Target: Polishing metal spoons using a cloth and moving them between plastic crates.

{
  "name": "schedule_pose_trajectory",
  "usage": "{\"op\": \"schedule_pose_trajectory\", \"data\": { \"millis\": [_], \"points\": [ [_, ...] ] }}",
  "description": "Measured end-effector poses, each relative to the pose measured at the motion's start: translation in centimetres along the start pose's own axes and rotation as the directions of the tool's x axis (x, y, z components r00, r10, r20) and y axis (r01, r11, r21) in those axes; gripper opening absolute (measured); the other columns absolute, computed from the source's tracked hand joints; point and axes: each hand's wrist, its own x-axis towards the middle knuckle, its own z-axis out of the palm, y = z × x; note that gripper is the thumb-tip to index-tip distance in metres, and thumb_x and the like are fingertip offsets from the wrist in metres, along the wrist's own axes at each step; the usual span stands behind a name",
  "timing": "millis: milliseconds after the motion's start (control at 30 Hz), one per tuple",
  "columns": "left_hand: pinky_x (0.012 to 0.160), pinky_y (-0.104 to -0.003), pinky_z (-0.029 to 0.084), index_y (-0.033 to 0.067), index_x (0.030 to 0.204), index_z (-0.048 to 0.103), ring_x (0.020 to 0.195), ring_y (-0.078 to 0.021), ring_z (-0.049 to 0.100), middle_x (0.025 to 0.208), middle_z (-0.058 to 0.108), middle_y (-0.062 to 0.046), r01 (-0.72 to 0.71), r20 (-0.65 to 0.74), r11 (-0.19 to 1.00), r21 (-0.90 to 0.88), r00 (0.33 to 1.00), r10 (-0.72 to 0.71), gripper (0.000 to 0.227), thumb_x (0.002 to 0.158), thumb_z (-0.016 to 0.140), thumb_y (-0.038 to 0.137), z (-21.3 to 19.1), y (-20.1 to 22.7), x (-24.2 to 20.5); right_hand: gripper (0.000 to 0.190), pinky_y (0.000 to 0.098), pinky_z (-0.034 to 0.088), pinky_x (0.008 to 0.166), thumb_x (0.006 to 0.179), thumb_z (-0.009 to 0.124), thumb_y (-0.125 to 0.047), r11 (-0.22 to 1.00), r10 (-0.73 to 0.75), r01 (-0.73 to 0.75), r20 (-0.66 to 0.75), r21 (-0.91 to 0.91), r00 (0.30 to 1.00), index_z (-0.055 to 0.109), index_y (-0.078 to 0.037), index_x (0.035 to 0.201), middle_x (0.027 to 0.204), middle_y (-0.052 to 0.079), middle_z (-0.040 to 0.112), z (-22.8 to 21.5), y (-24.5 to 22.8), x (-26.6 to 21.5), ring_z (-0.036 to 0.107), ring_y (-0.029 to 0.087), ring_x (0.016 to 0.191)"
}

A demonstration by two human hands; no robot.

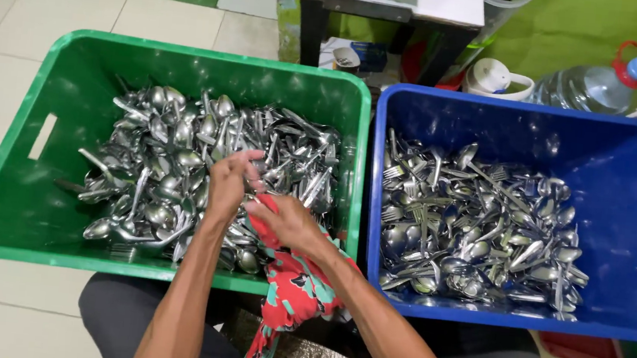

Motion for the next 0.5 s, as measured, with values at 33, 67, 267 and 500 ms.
{"op": "schedule_pose_trajectory", "data": {
  "millis": [33, 67, 267, 500],
  "points": [
    [0.053, -0.033, 0.063, -0.0004, 0.094, 0.076, 0.053, -0.0186, 0.067, 0.070, 0.066, -0.012, 0.000, -0.003, 1.000, 0.001, 1.000, 0.000, 0.037, 0.102, 0.041, 0.009, -0.5, -0.9, 0.3, 0.037, 0.0367, 0.053, 0.064, 0.098, 0.066, -0.030, 1.000, -0.001, 0.001, 0.003, 0.001, 1.000, 0.060, -0.011, 0.066, 0.052, 0.008, 0.062, 0.6, 0.5, 0.1, 0.061, 0.021, 0.054],
    [0.044, -0.029, 0.055, 0.0001, 0.109, 0.069, 0.049, -0.0137, 0.053, 0.068, 0.054, -0.007, 0.024, -0.102, 0.999, -0.034, 0.994, -0.027, 0.032, 0.104, 0.039, 0.011, -1.0, -1.8, 0.7, 0.037, 0.0491, 0.053, 0.070, 0.100, 0.054, -0.036, 0.932, -0.042, 0.057, 0.050, -0.357, 0.998, 0.060, -0.007, 0.077, 0.060, 0.017, 0.065, 1.2, 1.1, 0.3, 0.066, 0.035, 0.065],
    [0.067, -0.039, 0.048, 0.0017, 0.124, 0.058, 0.076, -0.0290, 0.059, 0.094, 0.057, -0.018, 0.058, -0.256, 0.949, 0.308, 0.966, 0.024, 0.033, 0.107, 0.040, 0.024, -0.9, -3.9, 0.5, 0.015, 0.0440, 0.057, 0.064, 0.095, 0.043, -0.018, 0.355, -0.463, 0.275, 0.087, -0.893, 0.882, 0.055, -0.009, 0.092, 0.066, 0.011, 0.064, 4.2, 4.4, 1.3, 0.071, 0.032, 0.065],
    [0.042, -0.016, 0.048, 0.0033, 0.128, 0.044, 0.054, -0.0060, 0.053, 0.075, 0.055, -0.002, 0.037, -0.281, 0.999, 0.011, 0.959, -0.033, 0.025, 0.106, 0.044, 0.017, -4.2, -2.8, 3.8, 0.026, 0.0510, 0.054, 0.061, 0.101, 0.042, -0.029, 0.613, -0.250, 0.232, 0.093, -0.756, 0.964, 0.051, -0.010, 0.088, 0.065, 0.016, 0.067, 2.9, 1.0, -0.6, 0.071, 0.039, 0.062]
  ]
}}
